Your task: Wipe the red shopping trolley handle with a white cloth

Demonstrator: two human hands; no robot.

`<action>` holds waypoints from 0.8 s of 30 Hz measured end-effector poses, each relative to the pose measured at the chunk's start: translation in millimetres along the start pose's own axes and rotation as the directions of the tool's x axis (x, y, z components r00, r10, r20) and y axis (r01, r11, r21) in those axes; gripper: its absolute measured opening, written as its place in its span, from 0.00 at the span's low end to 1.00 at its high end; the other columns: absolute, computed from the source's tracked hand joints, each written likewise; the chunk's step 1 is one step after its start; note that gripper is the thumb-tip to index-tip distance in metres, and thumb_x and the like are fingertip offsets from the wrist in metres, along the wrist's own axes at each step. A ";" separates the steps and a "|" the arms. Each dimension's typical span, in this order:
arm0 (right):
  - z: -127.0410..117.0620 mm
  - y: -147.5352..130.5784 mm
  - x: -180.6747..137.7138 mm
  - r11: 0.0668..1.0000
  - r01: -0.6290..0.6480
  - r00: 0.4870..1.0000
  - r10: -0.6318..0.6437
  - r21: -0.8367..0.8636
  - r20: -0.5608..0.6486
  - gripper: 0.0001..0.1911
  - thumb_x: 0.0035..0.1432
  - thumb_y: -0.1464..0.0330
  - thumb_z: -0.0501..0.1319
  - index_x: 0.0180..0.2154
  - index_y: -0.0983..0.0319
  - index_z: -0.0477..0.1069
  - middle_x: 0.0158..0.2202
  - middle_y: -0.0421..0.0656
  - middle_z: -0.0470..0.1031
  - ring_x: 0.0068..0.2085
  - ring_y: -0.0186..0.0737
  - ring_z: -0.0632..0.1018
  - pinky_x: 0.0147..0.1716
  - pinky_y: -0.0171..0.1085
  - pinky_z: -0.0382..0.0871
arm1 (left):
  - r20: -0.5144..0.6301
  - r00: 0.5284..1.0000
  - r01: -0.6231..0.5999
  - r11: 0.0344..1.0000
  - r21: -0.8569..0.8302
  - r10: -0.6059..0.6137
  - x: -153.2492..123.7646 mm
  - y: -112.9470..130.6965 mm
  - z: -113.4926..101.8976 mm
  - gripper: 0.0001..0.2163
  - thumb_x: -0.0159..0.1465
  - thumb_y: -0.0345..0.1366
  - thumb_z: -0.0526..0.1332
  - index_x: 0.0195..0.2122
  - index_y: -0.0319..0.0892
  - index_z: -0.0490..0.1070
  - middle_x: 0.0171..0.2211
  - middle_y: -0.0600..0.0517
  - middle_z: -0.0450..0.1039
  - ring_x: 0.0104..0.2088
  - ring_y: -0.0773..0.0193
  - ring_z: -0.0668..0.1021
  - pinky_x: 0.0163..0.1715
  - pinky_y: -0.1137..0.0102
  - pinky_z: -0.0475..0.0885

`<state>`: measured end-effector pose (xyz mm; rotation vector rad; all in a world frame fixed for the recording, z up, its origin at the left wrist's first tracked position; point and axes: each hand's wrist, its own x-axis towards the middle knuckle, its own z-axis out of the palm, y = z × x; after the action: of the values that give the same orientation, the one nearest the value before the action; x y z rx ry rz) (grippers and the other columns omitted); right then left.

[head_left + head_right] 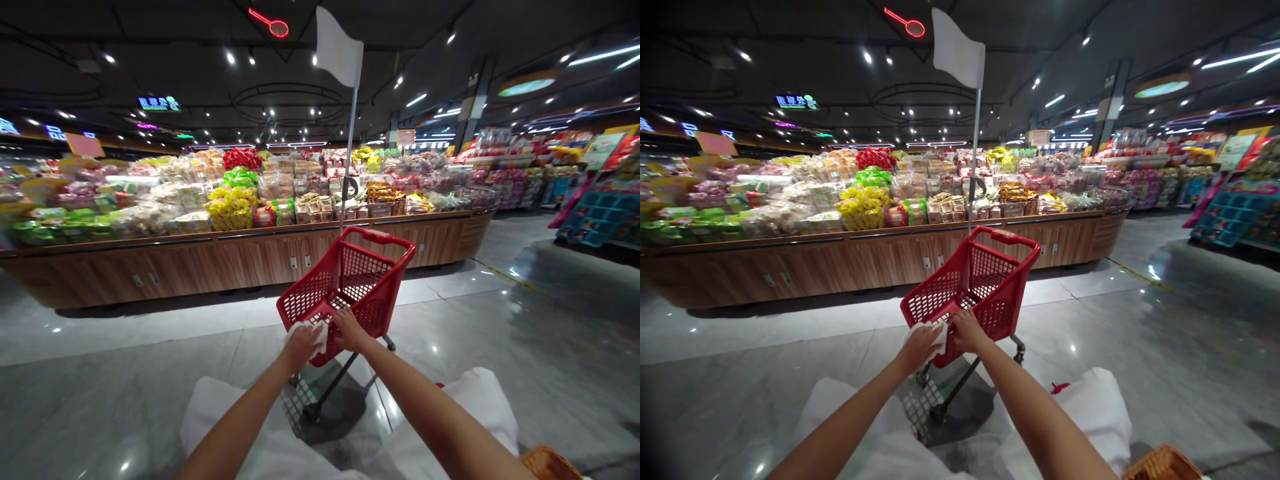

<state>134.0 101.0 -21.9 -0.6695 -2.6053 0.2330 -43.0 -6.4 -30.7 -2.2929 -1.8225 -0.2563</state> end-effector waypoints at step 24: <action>5.7 -73.0 -16.1 0.912 -0.378 0.900 0.402 -0.158 0.169 0.18 0.58 0.58 0.58 0.42 0.64 0.75 0.36 0.50 0.80 0.37 0.48 0.80 0.37 0.39 0.69 | -0.153 0.988 -0.021 0.997 -0.071 0.009 4.8 -22.0 45.5 0.18 0.59 0.28 0.59 0.51 0.47 0.68 0.46 0.49 0.72 0.50 0.56 0.70 0.57 0.53 0.62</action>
<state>113.5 29.4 -13.6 -1.2771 -2.6623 0.2759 -62.9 14.9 -72.3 -2.2643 -1.7472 -0.4888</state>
